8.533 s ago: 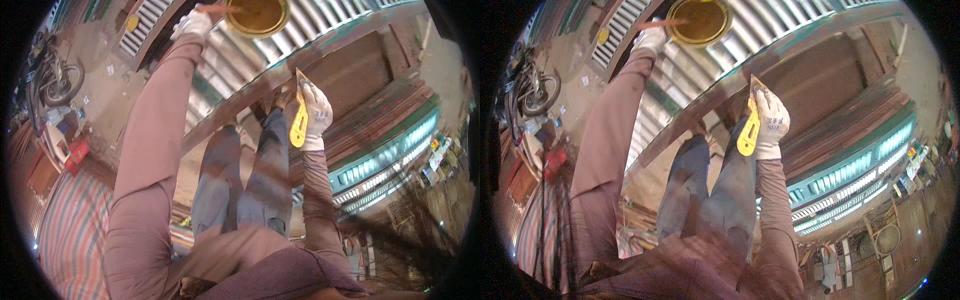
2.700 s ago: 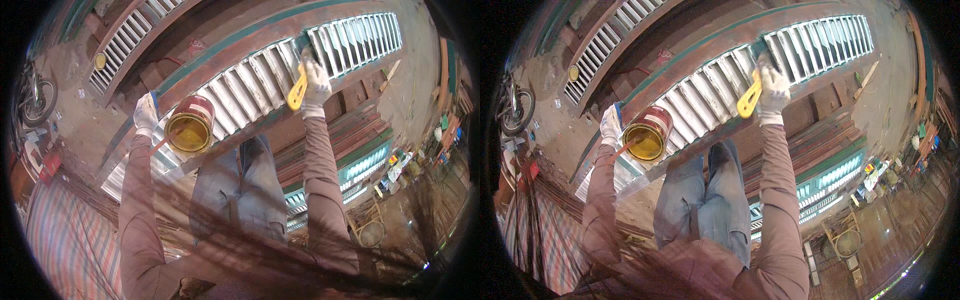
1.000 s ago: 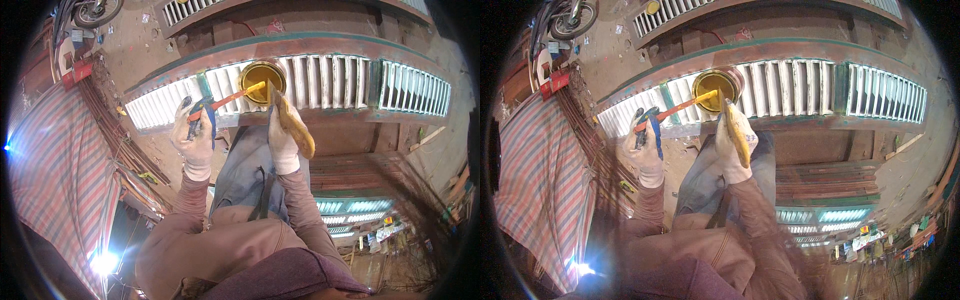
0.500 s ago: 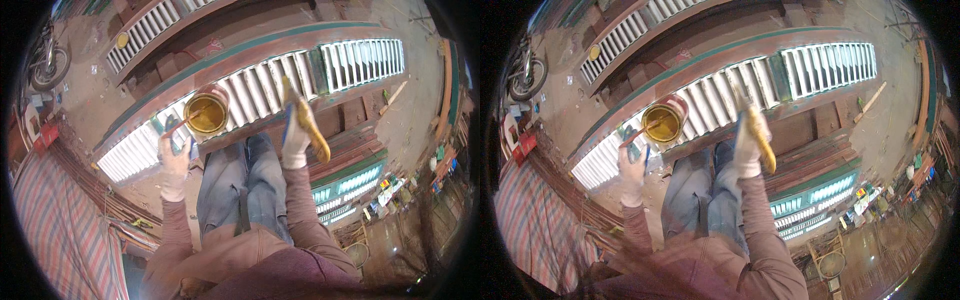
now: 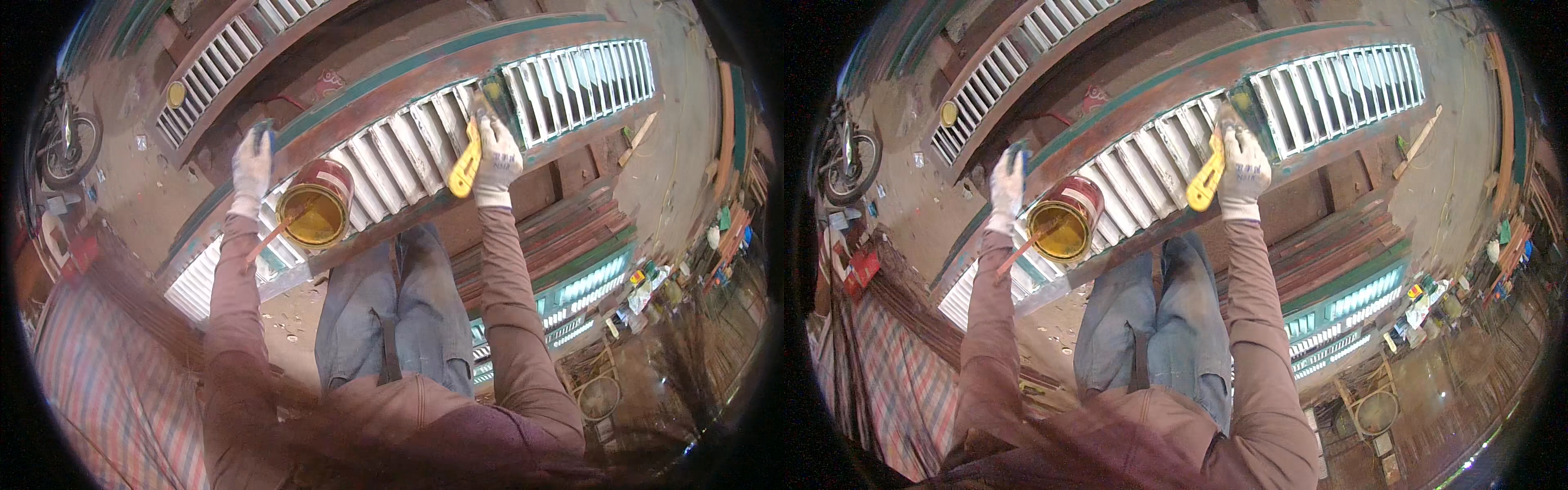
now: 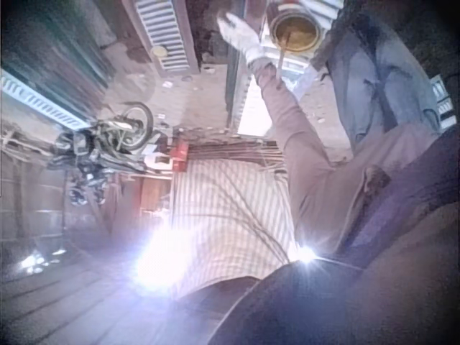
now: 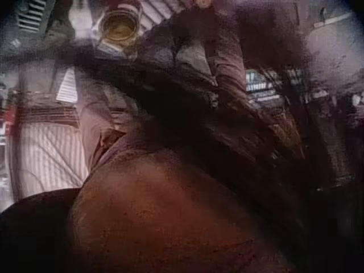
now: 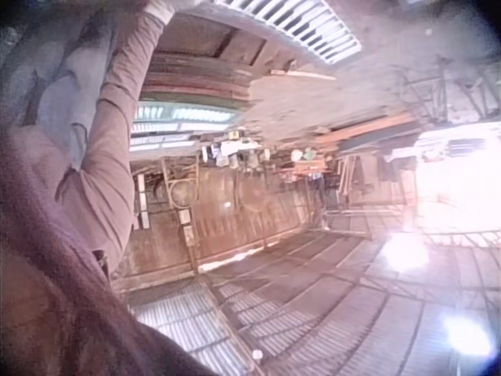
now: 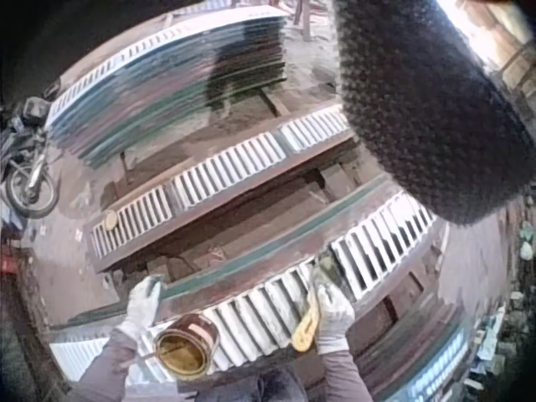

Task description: The person paints a wooden slatted structure with yellow paint using a brush. They dip the brush into a paint can, apply paint to the slats and frame, and move along the structure to cover different sections.

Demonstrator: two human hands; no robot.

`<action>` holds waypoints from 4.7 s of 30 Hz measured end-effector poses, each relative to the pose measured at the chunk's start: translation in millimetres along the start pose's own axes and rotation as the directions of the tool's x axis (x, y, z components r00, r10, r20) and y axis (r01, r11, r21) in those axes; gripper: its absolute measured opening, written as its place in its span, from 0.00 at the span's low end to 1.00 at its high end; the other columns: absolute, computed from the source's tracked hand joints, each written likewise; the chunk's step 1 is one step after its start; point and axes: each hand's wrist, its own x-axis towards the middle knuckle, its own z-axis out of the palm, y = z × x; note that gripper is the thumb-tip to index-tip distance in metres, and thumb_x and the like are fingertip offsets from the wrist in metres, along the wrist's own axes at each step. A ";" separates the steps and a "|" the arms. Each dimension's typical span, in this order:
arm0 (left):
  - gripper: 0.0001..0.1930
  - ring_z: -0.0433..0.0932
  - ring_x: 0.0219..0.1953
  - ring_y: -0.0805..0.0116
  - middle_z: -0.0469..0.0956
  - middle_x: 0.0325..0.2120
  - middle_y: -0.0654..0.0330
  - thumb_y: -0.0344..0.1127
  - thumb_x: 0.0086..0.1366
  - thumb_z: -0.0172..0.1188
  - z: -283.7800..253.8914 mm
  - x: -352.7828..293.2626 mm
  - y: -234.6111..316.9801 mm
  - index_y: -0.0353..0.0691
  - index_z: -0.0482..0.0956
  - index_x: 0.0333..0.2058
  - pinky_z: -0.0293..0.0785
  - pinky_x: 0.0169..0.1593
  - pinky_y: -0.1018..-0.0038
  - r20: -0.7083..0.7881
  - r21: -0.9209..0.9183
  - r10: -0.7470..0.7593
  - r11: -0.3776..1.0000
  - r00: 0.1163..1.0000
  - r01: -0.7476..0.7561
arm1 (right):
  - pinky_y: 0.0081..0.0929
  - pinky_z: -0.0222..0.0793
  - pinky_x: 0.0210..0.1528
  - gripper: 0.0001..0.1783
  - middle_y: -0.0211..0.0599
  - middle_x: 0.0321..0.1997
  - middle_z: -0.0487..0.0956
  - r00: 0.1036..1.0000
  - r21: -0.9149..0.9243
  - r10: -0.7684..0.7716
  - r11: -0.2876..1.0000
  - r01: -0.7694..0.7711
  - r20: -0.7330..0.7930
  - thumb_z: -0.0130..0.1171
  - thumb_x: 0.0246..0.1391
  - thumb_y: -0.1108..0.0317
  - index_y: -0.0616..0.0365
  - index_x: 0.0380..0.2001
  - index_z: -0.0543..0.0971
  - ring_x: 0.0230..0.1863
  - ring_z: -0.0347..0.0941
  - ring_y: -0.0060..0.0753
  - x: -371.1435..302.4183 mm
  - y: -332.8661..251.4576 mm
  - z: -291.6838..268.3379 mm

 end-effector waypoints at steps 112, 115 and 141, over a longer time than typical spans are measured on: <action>0.21 0.71 0.53 0.62 0.70 0.53 0.56 0.41 0.70 0.49 24.3 -189.0 -37.0 0.36 0.67 0.58 0.68 0.56 0.68 -0.220 -0.593 -0.452 0.765 0.864 0.250 | 0.39 0.65 0.60 0.20 0.22 0.52 0.77 0.888 0.093 -0.399 0.917 0.388 0.229 0.57 0.46 0.61 0.34 0.46 0.80 0.57 0.70 0.32 -54.7 217.8 -40.9; 0.27 0.73 0.51 0.64 0.69 0.55 0.60 0.49 0.67 0.53 45.2 -213.5 -34.9 0.48 0.63 0.61 0.72 0.53 0.65 -0.228 -0.726 -0.527 0.653 0.819 0.217 | 0.40 0.65 0.59 0.18 0.23 0.49 0.77 0.872 0.178 -0.448 0.891 0.417 0.197 0.57 0.47 0.61 0.38 0.45 0.80 0.55 0.71 0.32 -69.0 204.5 -41.4; 0.19 0.79 0.33 0.61 0.79 0.35 0.54 0.47 0.68 0.53 54.9 -184.4 24.7 0.38 0.73 0.48 0.79 0.34 0.72 0.168 -0.948 -0.478 0.162 0.862 0.274 | 0.34 0.72 0.48 0.21 0.29 0.48 0.79 0.953 0.038 -0.255 0.967 0.252 0.164 0.58 0.47 0.63 0.48 0.48 0.78 0.50 0.75 0.34 -48.6 204.1 -56.1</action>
